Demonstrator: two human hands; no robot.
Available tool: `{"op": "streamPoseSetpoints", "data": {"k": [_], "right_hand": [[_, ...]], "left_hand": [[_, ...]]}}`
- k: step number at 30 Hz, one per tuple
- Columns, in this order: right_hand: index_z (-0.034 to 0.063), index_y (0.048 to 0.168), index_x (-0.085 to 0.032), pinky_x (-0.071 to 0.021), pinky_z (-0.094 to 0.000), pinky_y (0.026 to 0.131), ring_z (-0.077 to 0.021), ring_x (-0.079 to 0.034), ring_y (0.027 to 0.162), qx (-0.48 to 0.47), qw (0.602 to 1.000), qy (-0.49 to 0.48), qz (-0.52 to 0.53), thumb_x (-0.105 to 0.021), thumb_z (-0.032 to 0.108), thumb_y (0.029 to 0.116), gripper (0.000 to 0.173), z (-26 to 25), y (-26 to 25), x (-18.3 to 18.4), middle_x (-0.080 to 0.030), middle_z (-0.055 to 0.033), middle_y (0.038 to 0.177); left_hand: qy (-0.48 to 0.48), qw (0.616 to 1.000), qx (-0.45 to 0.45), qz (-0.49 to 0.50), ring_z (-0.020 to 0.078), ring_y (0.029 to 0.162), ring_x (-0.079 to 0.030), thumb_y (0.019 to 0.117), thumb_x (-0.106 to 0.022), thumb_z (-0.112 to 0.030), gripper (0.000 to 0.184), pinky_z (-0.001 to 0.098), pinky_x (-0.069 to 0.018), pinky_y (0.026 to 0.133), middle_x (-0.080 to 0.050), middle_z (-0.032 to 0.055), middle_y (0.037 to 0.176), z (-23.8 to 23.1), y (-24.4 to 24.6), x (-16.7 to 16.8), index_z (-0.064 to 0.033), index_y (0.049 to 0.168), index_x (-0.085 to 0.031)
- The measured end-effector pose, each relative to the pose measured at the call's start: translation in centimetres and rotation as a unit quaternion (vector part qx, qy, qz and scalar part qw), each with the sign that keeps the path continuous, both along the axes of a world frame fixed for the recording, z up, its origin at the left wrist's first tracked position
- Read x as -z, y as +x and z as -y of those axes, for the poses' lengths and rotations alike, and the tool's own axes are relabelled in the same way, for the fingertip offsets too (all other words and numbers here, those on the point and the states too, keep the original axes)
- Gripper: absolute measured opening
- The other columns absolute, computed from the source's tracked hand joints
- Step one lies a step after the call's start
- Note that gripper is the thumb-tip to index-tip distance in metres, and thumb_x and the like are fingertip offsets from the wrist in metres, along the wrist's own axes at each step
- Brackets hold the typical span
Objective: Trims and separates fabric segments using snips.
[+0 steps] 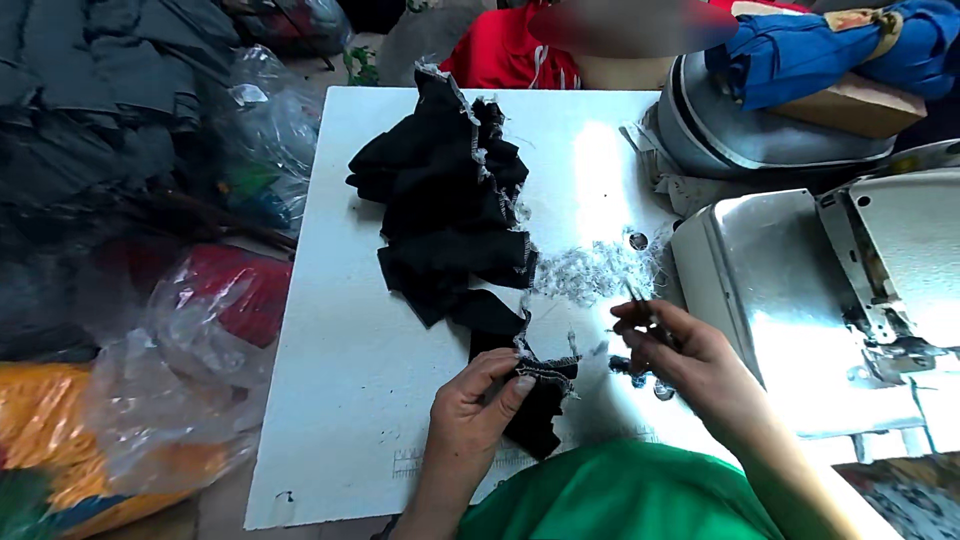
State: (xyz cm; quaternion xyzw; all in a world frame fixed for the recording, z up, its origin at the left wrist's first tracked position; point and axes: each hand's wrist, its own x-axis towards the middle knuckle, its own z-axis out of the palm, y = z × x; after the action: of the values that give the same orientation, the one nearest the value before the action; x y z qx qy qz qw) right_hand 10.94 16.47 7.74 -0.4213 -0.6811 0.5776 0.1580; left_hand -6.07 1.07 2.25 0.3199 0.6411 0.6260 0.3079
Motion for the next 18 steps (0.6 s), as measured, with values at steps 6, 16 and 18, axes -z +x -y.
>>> {"op": "streamPoseSetpoints", "data": {"k": [6, 16, 18], "right_hand": [[0.0139, 0.119, -0.064, -0.0426, -0.0107, 0.055, 0.0081, -0.050, 0.063, -0.126, 0.972, -0.160, -0.116, -0.035, 0.071, 0.0984, 0.067, 1.1, 2.0, -0.7, -0.058, 0.0146, 0.077], [0.0142, 0.119, -0.065, -0.0377, -0.0131, 0.051, 0.0051, -0.045, 0.056, -0.166, 0.953, -0.255, -0.003, -0.037, 0.045, 0.1080, 0.043, 2.0, 0.8, 0.1, -0.051, 0.0143, 0.069], [0.0141, 0.118, -0.064, -0.0368, -0.0122, 0.050, 0.0058, -0.044, 0.055, -0.152, 0.952, -0.266, -0.013, -0.039, 0.042, 0.1078, 0.039, 1.9, 0.5, 0.3, -0.051, 0.0147, 0.068]], "left_hand": [[0.006, 0.998, -0.026, 0.056, -0.0019, 0.097, -0.070, 0.0897, -0.072, -0.041, 0.018, 0.0163, -0.0568, 0.086, -0.076, -0.0135, 0.102, -0.3, -0.1, -0.3, -0.0292, 0.100, -0.080], [0.029, 0.997, -0.018, 0.064, -0.0030, 0.097, -0.069, 0.0904, -0.071, -0.040, 0.017, 0.0151, -0.0567, 0.085, -0.076, -0.0146, 0.103, -0.4, 0.0, -0.2, -0.0317, 0.102, -0.080], [0.034, 0.997, -0.003, 0.062, -0.0031, 0.098, -0.069, 0.0909, -0.070, -0.040, 0.017, 0.0150, -0.0563, 0.086, -0.075, -0.0150, 0.104, -0.3, 0.0, -0.2, -0.0325, 0.103, -0.079]]}}
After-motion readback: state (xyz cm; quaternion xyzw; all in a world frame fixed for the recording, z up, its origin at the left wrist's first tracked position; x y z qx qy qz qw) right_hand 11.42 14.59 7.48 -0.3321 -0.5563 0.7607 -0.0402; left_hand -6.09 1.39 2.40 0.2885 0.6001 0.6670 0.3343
